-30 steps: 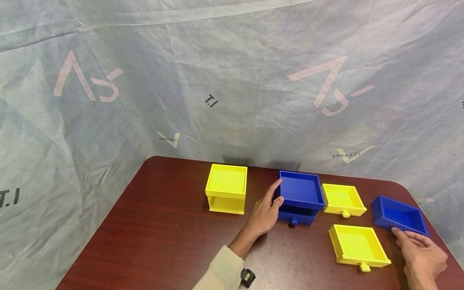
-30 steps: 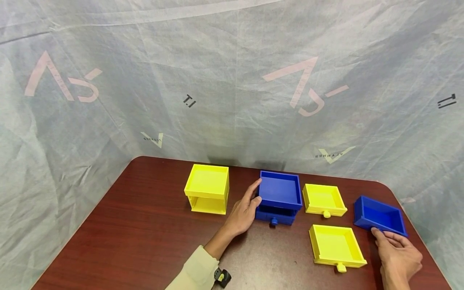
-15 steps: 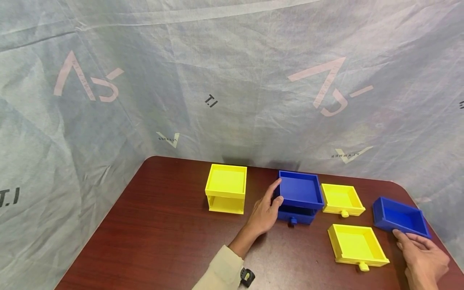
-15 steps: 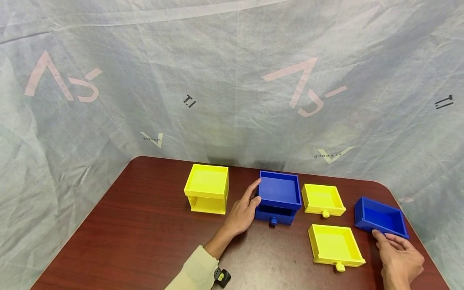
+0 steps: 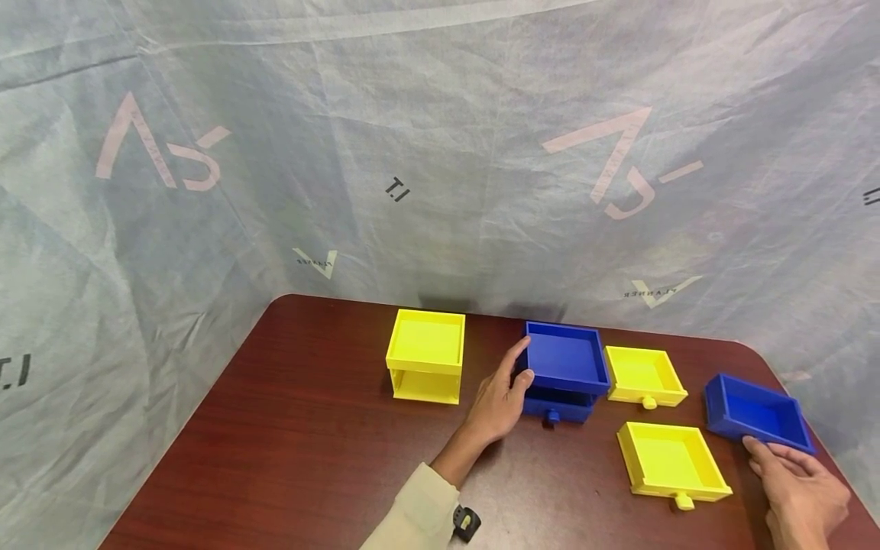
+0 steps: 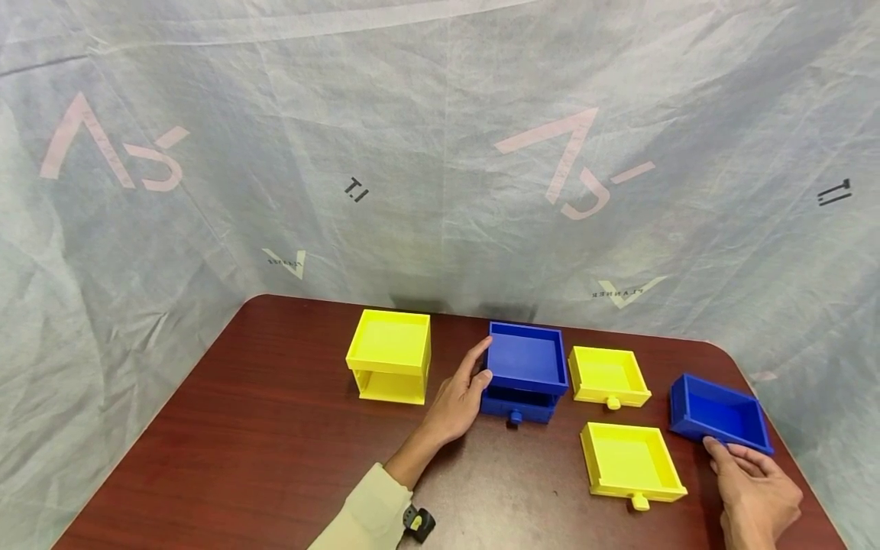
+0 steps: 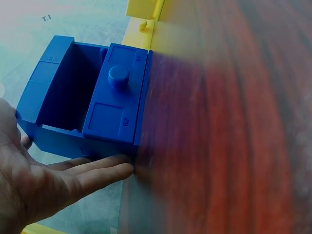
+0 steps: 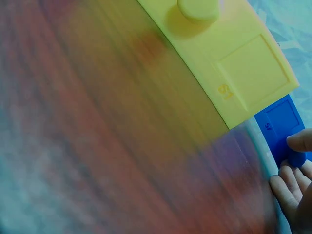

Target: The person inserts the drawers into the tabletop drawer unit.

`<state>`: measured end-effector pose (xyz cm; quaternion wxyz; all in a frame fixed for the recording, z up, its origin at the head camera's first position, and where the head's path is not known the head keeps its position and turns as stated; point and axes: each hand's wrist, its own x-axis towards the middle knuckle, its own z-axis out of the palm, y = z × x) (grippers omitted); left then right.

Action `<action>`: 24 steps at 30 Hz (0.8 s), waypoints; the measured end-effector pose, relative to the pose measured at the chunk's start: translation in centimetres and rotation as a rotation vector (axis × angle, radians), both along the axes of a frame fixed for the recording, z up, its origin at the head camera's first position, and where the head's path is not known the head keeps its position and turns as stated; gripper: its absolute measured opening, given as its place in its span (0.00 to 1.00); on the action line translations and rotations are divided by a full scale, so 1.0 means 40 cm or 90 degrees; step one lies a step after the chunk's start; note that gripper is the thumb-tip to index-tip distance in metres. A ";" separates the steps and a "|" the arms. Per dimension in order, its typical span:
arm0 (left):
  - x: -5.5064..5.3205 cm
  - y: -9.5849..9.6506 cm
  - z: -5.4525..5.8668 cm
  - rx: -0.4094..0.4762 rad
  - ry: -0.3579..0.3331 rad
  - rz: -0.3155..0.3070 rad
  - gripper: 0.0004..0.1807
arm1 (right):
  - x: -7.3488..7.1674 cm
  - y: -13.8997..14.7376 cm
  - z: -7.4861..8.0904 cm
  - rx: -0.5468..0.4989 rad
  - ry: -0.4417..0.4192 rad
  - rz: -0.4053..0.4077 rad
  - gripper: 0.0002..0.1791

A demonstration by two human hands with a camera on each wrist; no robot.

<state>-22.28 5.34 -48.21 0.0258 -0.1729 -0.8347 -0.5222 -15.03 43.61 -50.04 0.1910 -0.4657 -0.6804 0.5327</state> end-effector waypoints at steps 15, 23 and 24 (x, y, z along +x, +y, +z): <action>0.000 -0.002 -0.002 0.002 0.008 0.000 0.28 | 0.029 0.000 -0.004 -0.014 0.013 -0.025 0.15; 0.002 -0.001 0.001 0.009 0.000 -0.004 0.28 | 0.059 -0.019 0.018 -0.003 -0.009 -0.034 0.18; 0.002 -0.002 0.001 0.009 0.000 -0.005 0.28 | 0.059 -0.019 0.019 -0.001 -0.003 -0.035 0.17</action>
